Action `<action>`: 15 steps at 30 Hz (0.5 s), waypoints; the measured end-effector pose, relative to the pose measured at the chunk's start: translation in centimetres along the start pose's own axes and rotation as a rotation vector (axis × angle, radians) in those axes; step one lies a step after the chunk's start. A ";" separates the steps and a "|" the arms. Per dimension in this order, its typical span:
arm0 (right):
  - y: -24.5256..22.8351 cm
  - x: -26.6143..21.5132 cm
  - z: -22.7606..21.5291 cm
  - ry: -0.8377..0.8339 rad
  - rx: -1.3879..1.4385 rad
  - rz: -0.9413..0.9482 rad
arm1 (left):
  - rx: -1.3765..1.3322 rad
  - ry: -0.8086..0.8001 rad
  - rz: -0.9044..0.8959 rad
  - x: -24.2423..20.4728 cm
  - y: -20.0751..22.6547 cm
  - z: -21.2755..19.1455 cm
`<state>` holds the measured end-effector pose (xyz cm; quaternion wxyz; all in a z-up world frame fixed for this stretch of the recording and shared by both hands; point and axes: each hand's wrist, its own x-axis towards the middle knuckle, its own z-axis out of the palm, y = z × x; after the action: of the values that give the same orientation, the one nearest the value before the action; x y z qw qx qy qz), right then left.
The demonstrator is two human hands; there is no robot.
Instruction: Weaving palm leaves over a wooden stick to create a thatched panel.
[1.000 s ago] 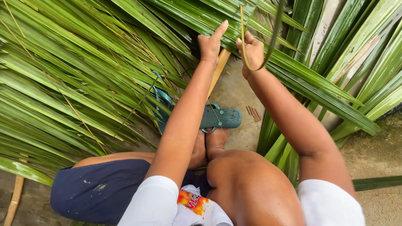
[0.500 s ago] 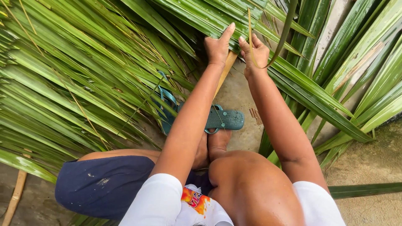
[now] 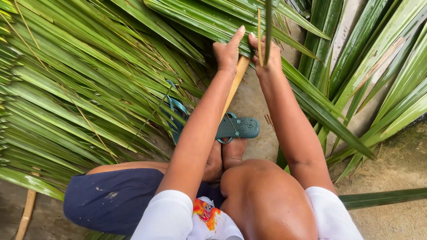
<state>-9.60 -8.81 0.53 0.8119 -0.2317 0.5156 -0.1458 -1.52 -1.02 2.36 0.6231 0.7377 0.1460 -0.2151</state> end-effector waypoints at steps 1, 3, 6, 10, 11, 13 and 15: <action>0.0 0.1 -0.2 -0.002 -0.002 0.001 | -0.001 0.002 0.000 -0.3 0.2 -0.1; 0.0 0.6 -0.2 -0.078 -0.021 0.031 | 0.308 0.076 0.223 -0.3 0.8 -0.2; -1.5 -1.3 0.8 -0.150 -0.065 -0.045 | 0.654 -0.023 0.099 -1.0 3.5 -1.7; -2.1 -1.9 0.5 -0.216 -0.061 -0.049 | 1.022 -0.372 -0.188 -2.2 6.8 -2.4; -2.3 -2.1 0.5 -0.237 -0.039 -0.069 | 0.508 -0.570 -0.440 -3.3 8.2 -2.5; -3.1 -2.6 1.0 -0.262 -0.010 -0.101 | -0.022 -0.734 -0.662 -3.4 6.8 -2.4; -3.8 -3.6 1.4 -0.263 0.044 -0.134 | -0.729 -0.806 -0.392 -1.8 0.6 -2.5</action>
<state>-9.86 -10.02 5.82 0.8657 -0.2648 0.3850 -0.1796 -2.49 1.47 4.11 0.7918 0.2943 0.0957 -0.5266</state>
